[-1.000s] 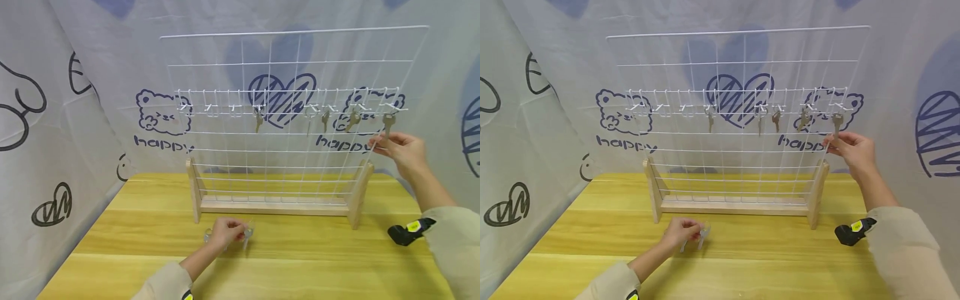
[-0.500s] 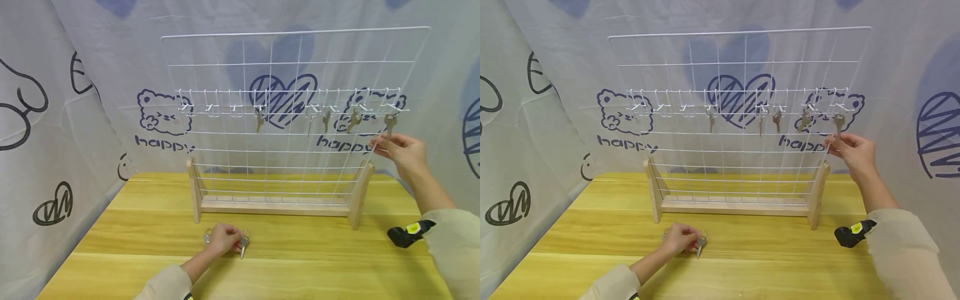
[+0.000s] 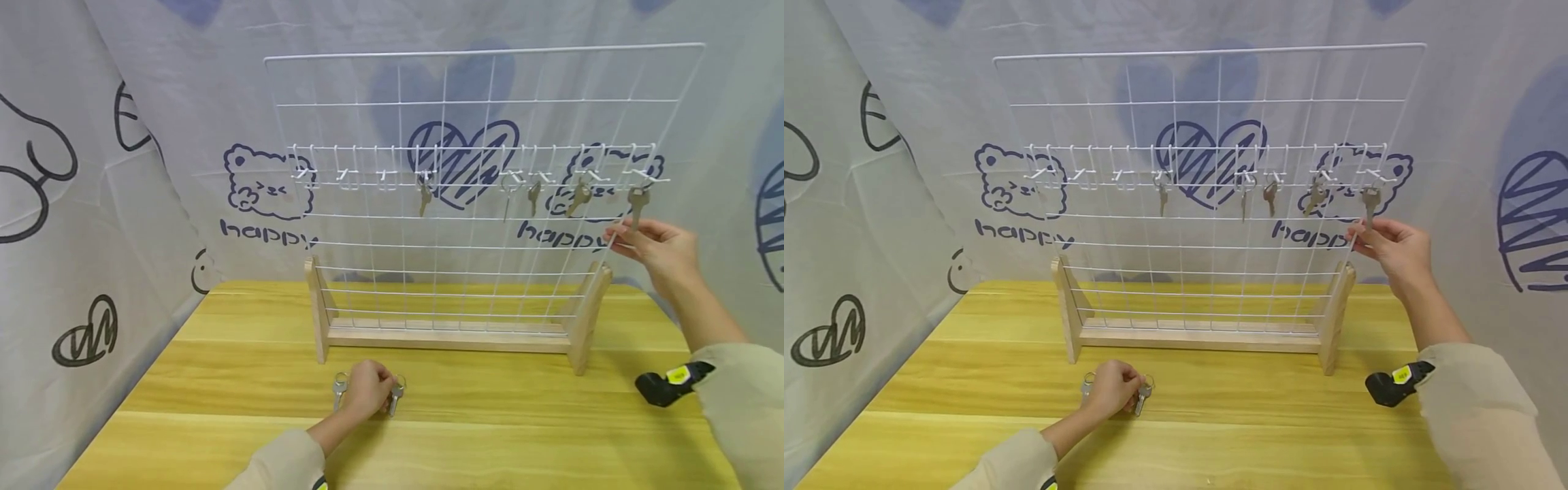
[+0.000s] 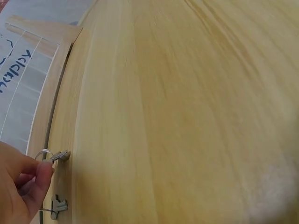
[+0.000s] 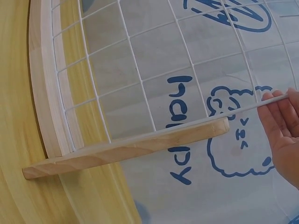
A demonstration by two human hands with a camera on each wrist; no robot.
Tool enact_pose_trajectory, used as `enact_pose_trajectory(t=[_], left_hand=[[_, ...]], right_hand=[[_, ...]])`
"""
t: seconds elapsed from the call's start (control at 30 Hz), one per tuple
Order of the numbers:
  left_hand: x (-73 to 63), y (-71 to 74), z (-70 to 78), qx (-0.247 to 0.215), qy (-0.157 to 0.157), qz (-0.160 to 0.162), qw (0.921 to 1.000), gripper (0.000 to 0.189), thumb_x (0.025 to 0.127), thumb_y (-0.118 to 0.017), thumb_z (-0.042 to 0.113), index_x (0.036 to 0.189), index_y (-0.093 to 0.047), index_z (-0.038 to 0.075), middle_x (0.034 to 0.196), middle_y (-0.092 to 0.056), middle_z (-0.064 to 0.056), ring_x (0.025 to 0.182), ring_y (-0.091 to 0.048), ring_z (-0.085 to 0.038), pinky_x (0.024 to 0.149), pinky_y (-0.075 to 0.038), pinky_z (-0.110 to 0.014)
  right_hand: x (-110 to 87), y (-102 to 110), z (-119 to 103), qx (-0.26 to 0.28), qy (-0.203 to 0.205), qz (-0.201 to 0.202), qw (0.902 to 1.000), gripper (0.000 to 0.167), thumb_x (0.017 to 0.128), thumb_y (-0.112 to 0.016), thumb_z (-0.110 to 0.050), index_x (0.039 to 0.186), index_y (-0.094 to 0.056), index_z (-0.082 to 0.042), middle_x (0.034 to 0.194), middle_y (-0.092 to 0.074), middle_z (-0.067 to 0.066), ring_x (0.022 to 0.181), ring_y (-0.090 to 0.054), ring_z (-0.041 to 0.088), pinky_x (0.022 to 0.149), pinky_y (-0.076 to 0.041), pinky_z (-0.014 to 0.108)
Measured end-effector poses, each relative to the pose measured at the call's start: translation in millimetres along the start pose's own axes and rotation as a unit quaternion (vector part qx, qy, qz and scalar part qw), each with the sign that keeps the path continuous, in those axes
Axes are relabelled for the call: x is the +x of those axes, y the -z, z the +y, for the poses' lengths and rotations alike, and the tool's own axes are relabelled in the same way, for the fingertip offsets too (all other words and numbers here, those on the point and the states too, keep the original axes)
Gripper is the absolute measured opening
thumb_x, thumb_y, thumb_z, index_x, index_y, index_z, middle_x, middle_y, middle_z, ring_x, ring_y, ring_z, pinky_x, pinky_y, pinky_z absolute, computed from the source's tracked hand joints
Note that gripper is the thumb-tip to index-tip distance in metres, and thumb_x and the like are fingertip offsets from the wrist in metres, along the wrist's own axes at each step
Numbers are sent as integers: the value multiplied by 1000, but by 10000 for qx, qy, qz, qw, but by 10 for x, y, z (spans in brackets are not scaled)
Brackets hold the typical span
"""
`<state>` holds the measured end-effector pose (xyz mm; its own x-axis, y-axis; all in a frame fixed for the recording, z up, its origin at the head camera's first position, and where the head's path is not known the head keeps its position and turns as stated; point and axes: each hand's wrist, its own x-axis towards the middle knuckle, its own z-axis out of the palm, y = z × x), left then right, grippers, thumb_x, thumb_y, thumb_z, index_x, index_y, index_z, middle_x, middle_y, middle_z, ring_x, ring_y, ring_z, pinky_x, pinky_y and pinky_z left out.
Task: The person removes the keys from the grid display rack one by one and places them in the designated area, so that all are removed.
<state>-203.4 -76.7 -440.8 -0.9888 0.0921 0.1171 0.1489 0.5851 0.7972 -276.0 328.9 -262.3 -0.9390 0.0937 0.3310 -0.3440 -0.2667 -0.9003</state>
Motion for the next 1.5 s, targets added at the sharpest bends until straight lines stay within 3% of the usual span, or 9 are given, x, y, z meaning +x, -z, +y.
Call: enact_pose_trajectory(t=[0.23, 0.57, 0.8, 1.13, 1.3, 1.5], left_hand=[[-2, -11, 4, 636, -112, 212, 9977, 23, 82, -65, 0, 59, -64, -1, 56, -64, -8, 37, -46, -1, 36, -41, -11], [-2, -22, 19, 652, 139, 156, 9977, 20, 81, -64, -4, 62, -64, -2, 53, -63, -10, 33, -48, -4, 34, -44, -14], [7, 44, 37, 829, 68, 28, 9965, 19, 82, -63, -3, 63, -65, -4, 50, -61, -9, 33, -51, -6, 33, -43, -14], [45, 29, 41, 825, 156, -28, 9965, 16, 82, -61, -4, 67, -65, -4, 55, -63, -10, 34, -48, -4, 35, -43, -14], [49, 38, 63, 602, 262, -55, 9978, 9, 82, -59, -5, 79, -66, -9, 60, -65, -12, 33, -46, -2, 34, -42, -14], [121, 174, 142, 122, -238, 118, 9996, 11, 83, -58, -5, 86, -64, -13, 57, -64, -15, 35, -48, -5, 34, -42, -14]], right_hand=[[-11, 11, 0, -23, -214, 27, 9998, 12, 83, -63, 3, 78, -71, -5, 74, -73, 2, 69, -70, 11, 66, -59, 20], [-8, 23, 14, 65, -148, 17, 9999, 11, 81, -64, 4, 81, -72, -4, 77, -73, 2, 70, -70, 12, 66, -59, 21], [0, 18, 10, 139, -250, 82, 9996, 6, 79, -68, 1, 82, -71, -3, 77, -73, 4, 71, -71, 13, 67, -59, 22], [-7, 10, 11, 403, -250, 43, 9989, 9, 81, -64, 5, 82, -71, 0, 76, -73, 6, 71, -71, 15, 67, -59, 23], [-12, 13, 22, 483, -235, 36, 9986, 11, 82, -62, 7, 81, -71, 0, 76, -73, 6, 70, -71, 16, 66, -59, 24], [-23, 16, 34, 377, -196, 47, 9991, 11, 82, -62, 5, 82, -71, -1, 77, -73, 5, 71, -71, 14, 66, -59, 23]])
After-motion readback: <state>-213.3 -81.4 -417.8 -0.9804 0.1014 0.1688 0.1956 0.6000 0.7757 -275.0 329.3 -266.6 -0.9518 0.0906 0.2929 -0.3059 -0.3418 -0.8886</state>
